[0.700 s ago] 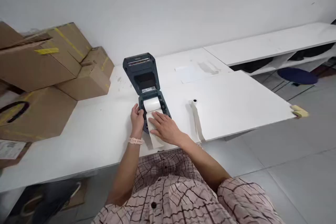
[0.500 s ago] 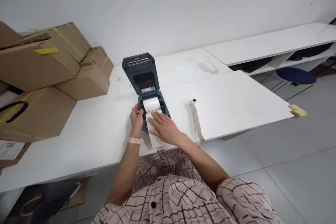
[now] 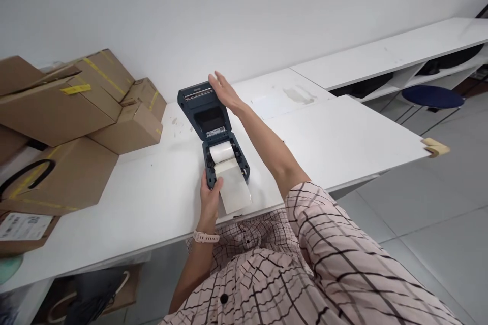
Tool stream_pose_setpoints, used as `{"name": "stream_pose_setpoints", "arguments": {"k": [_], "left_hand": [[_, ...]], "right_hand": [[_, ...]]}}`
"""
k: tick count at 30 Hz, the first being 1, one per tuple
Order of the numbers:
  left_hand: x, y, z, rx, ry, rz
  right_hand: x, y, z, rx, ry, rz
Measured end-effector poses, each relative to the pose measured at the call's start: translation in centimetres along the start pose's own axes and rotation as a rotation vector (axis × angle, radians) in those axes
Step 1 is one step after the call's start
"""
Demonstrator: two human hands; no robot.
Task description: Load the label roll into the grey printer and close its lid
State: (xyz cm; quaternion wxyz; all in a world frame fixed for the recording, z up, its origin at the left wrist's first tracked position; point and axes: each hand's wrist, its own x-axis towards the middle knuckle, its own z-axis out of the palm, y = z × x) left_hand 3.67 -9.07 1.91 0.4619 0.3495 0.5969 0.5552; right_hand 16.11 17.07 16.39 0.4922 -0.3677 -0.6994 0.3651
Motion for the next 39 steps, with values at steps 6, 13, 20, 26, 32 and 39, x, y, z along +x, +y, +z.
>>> {"name": "stream_pose_setpoints", "arguments": {"k": [6, 13, 20, 26, 32, 39], "left_hand": [[1.3, 0.5, -2.3, -0.084, 0.068, -0.034], [2.0, 3.2, -2.0, -0.067, 0.104, 0.063], [2.3, 2.4, -0.5, -0.079, -0.116, -0.037], [1.9, 1.3, -0.8, -0.085, -0.101, -0.007], [2.2, 0.6, -0.3, -0.065, -0.026, 0.095], [0.3, 0.1, -0.8, -0.003, 0.058, 0.058]], "right_hand": [[-6.2, -1.2, 0.7, 0.076, 0.041, -0.115], [-22.1, 0.5, 2.1, 0.122, 0.169, -0.028], [-24.5, 4.1, 3.7, 0.565, 0.119, 0.576], [-25.2, 5.3, 3.7, 0.56, 0.073, 0.563], [-25.8, 6.8, 4.5, 0.347, 0.116, 0.402], [-25.8, 6.7, 4.6, 0.398, 0.12, 0.456]]}}
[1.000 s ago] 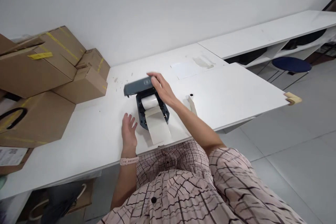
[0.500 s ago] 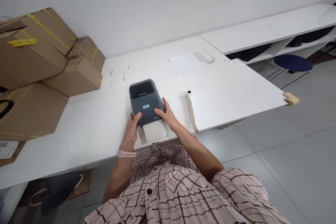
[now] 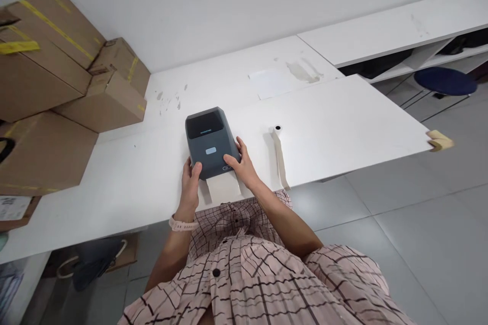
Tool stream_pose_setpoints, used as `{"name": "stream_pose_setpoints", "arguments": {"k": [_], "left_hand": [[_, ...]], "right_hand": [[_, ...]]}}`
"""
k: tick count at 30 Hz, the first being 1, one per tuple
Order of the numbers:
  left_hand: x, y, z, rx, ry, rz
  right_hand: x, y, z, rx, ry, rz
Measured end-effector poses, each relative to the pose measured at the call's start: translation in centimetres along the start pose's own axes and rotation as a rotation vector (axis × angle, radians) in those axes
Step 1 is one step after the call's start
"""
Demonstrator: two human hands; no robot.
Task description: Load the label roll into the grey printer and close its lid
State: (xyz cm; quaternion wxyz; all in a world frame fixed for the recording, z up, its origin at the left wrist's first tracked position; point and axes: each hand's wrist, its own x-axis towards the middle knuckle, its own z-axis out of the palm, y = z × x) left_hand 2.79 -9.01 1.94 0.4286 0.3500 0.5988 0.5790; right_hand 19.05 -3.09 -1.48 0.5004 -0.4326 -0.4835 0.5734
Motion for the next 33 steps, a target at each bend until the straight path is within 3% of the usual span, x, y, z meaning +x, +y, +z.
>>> {"name": "stream_pose_setpoints", "arguments": {"k": [2, 3, 6, 9, 14, 18, 20, 22, 24, 26, 29, 33], "left_hand": [[-2.3, -0.9, 0.0, 0.069, 0.201, -0.03], [-3.5, -1.3, 0.1, 0.08, 0.245, -0.083], [-6.0, -1.7, 0.9, -0.053, 0.0, -0.358], [-6.3, -0.5, 1.9, -0.2, -0.17, -0.446], [-5.7, 0.4, 1.8, -0.147, -0.226, -0.352], [-6.2, -1.1, 0.0, -0.045, -0.245, -0.339], [-6.1, -1.5, -1.3, -0.029, -0.162, -0.289], [-5.4, -1.4, -2.3, -0.003, -0.024, -0.201], [-4.3, -0.8, -2.7, 0.036, 0.087, -0.103], [-3.0, -0.2, -2.5, 0.059, 0.122, 0.001], [-1.6, 0.8, -1.1, 0.037, 0.071, 0.097], [-1.5, 1.3, 0.2, 0.023, -0.005, 0.069]], "right_hand": [[-0.1, -0.3, 0.0, 0.017, -0.002, 0.022], [-0.1, -0.4, 0.0, 0.026, -0.003, 0.029], [-0.1, -0.4, 0.0, 0.049, 0.002, 0.026], [0.1, 0.2, 0.0, 0.05, 0.007, 0.007], [-0.3, -0.6, 0.3, -0.046, 0.043, -0.035], [-1.3, -4.1, 0.5, -0.477, 0.133, -0.422], [-1.6, -5.6, 0.7, -0.654, 0.022, -0.628], [-1.6, -6.4, 1.1, -0.785, -0.108, -0.732], [-1.5, -6.6, 1.7, -0.893, -0.158, -0.748], [-1.5, -6.6, 2.3, -0.963, -0.154, -0.721], [-1.9, -6.4, 2.5, -0.959, -0.166, -0.69], [-2.9, -5.8, 0.7, -0.736, -0.065, -0.608]]}}
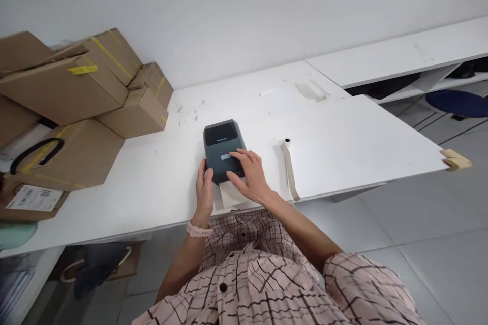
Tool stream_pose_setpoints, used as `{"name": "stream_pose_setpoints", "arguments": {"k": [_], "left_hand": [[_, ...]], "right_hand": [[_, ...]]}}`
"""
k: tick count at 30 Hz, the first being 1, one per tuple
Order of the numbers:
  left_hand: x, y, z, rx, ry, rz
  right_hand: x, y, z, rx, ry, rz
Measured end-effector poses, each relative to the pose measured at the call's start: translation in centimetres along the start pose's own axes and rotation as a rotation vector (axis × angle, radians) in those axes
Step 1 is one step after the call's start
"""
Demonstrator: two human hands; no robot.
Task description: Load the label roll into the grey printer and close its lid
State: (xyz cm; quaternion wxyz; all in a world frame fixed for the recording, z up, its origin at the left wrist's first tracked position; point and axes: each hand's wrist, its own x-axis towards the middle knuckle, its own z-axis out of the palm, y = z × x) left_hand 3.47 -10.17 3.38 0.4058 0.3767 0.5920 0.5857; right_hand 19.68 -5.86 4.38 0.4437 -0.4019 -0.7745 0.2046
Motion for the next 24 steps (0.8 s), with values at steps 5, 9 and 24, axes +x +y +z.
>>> {"name": "stream_pose_setpoints", "arguments": {"k": [5, 9, 24], "left_hand": [[-0.1, -0.6, -0.2, 0.033, 0.027, -0.028], [0.4, -1.2, 0.0, 0.05, 0.063, 0.004], [6.7, 3.6, -1.4, -0.063, 0.071, 0.182]], "right_hand": [[-2.4, 2.3, -0.6, 0.292, 0.052, 0.359], [-2.8, 2.7, 0.0, 0.407, 0.026, 0.376], [9.3, 1.0, -1.7, 0.335, 0.039, 0.092]]}}
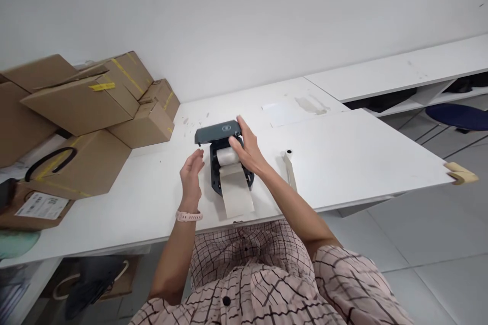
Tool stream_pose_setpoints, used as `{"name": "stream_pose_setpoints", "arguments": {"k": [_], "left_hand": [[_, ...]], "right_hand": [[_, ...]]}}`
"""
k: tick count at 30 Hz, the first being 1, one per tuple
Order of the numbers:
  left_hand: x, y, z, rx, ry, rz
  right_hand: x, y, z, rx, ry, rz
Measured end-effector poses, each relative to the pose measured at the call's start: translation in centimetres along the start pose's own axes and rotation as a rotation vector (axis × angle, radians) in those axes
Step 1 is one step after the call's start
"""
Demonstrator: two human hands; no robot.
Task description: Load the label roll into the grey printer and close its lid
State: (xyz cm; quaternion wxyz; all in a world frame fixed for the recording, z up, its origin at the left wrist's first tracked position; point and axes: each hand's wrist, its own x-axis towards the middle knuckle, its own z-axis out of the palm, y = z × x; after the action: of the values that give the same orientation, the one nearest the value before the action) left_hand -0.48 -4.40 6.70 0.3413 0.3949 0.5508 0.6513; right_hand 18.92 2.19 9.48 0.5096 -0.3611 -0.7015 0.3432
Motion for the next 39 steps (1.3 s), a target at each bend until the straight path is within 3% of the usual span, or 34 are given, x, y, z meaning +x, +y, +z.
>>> {"name": "stream_pose_setpoints", "arguments": {"k": [3, 6, 12, 16, 19, 20, 22, 25, 28, 31, 33, 36, 39], "left_hand": [[1.2, -2.3, -0.5, 0.2, 0.042, -0.148], [1.8, -4.1, -0.7, 0.346, -0.027, -0.266], [3.6, -4.7, -0.3, 0.471, -0.192, -0.295], [4.4, -5.2, -0.4, 0.549, -0.241, -0.294], [4.5, -5.4, -0.2, 0.628, -0.262, -0.267], [4.5, -5.4, -0.1, 0.672, -0.264, -0.252], [4.5, -5.2, 0.1, 0.771, -0.262, -0.221], [4.5, -4.6, 0.3, 0.87, -0.277, -0.207], [4.4, -4.4, 0.4, 0.909, -0.286, -0.22], [4.4, -4.4, 0.4, 0.902, -0.284, -0.229], [4.3, -4.3, 0.4, 0.892, -0.29, -0.228], [4.2, -4.3, 0.3, 0.876, -0.29, -0.223], [4.2, -4.6, 0.2, 0.854, -0.293, -0.198]], "right_hand": [[4.6, 0.2, 1.2, -0.055, 0.096, -0.119], [8.1, 0.8, 2.0, -0.132, 0.144, -0.137], [13.3, 2.4, 2.0, -0.26, 0.118, -0.098], [14.3, 2.0, 1.1, -0.327, 0.077, -0.104], [12.3, 0.7, 0.3, -0.454, 0.091, -0.242], [11.3, 0.3, 0.1, -0.482, 0.028, -0.281], [9.4, 0.1, 0.2, -0.532, -0.246, -0.289], [7.6, 0.9, 1.6, -0.679, -0.743, -0.158], [7.5, 2.2, 4.0, -0.841, -1.003, -0.015], [8.0, 3.0, 5.8, -0.872, -1.054, 0.032], [8.3, 2.8, 5.6, -0.819, -1.067, 0.037], [8.0, 1.0, 2.8, -0.659, -1.058, -0.033], [7.2, -1.9, -2.4, -0.42, -0.95, -0.212]]}}
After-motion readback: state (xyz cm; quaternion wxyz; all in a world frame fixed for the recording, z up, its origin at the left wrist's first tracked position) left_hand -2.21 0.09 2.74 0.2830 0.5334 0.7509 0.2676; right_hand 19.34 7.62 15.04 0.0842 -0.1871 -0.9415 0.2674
